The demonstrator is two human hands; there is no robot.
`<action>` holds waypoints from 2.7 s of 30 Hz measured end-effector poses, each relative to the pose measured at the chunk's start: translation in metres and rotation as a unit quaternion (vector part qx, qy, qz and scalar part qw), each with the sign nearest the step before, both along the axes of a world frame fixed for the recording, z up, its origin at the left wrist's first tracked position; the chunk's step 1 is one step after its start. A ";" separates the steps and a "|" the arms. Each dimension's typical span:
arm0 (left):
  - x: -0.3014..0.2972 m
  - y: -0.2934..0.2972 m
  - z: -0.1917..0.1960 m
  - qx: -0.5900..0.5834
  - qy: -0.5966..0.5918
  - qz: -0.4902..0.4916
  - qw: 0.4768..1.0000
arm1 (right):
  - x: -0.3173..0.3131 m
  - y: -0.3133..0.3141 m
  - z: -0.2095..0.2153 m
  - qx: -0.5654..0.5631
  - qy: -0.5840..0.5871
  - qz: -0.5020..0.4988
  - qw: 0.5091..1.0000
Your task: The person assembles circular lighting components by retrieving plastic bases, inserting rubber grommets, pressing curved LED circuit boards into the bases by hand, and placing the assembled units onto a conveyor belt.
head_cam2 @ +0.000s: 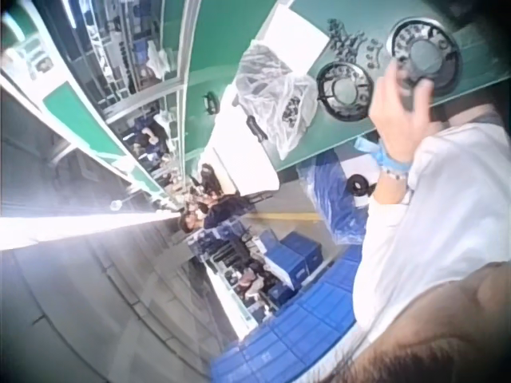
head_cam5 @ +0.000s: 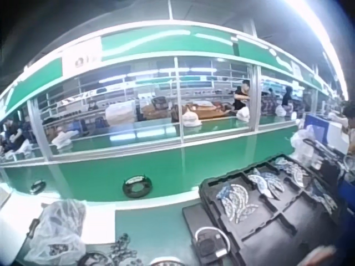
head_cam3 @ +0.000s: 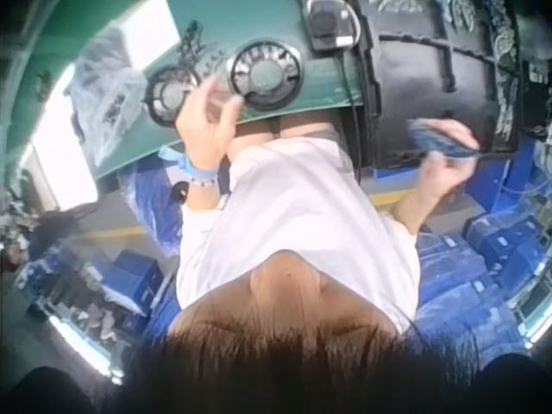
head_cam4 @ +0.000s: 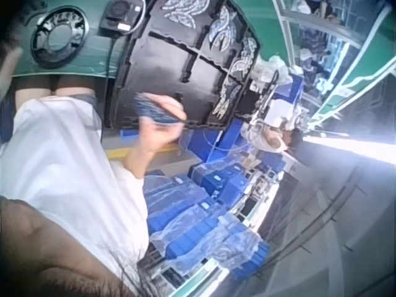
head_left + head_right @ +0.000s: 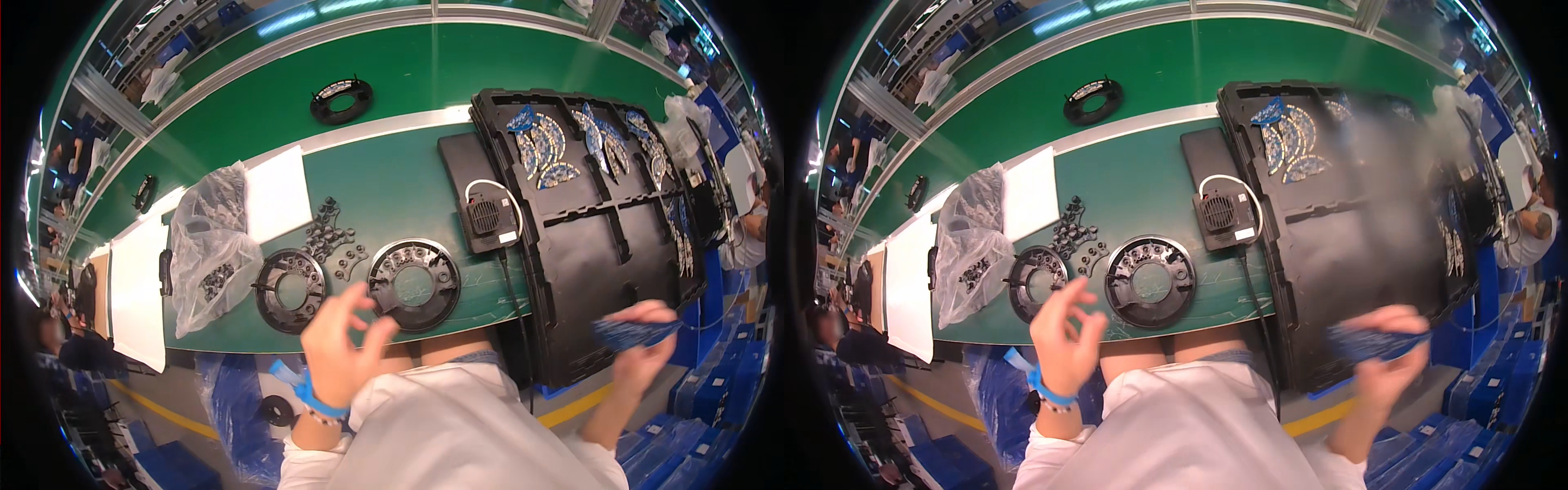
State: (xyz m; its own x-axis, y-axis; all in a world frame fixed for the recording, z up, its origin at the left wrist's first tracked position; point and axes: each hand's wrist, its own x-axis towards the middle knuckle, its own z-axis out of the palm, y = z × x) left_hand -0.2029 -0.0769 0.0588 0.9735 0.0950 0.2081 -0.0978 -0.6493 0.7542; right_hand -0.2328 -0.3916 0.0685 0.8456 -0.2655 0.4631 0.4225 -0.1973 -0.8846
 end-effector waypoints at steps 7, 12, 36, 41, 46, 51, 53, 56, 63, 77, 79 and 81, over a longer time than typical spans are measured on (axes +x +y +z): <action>-0.019 -0.023 -0.012 0.009 -0.149 -0.269 0.951 | 0.003 0.139 -0.058 0.418 0.165 0.276 0.850; -0.010 -0.012 -0.010 0.078 -0.148 -0.205 0.964 | 0.007 0.159 -0.078 0.425 0.184 0.288 0.838; 0.105 0.010 -0.058 0.120 0.081 -0.148 0.978 | 0.006 0.158 -0.113 -0.345 0.065 0.168 0.921; 0.103 0.011 -0.059 0.111 0.080 -0.125 0.983 | 0.005 0.159 -0.114 -0.341 0.066 0.164 0.923; 0.095 0.003 -0.049 0.134 -0.051 -0.194 0.970 | 0.006 0.159 -0.115 -0.343 0.064 0.167 0.922; 0.092 0.000 -0.057 0.177 -0.033 -0.221 0.959 | 0.006 0.159 -0.116 -0.349 0.062 0.159 0.921; 0.093 0.001 -0.057 0.169 0.008 -0.206 0.964 | 0.006 0.159 -0.116 -0.346 0.061 0.162 0.922; 0.092 -0.001 -0.057 0.173 -0.005 -0.189 0.967 | 0.006 0.159 -0.115 -0.344 0.064 0.164 0.922; 0.091 0.009 -0.053 0.104 -0.032 -0.211 0.971 | 0.006 0.157 -0.117 -0.347 0.059 0.168 0.921; 0.052 0.021 -0.050 0.103 -0.057 -0.160 0.980 | 0.007 0.156 -0.122 -0.327 0.044 0.169 0.929; 0.047 0.025 -0.057 0.060 -0.026 -0.138 0.988 | 0.007 0.156 -0.123 -0.298 0.041 0.169 0.939; 0.047 0.026 -0.063 0.019 -0.021 -0.115 0.993 | 0.008 0.152 -0.122 -0.262 0.029 0.166 0.950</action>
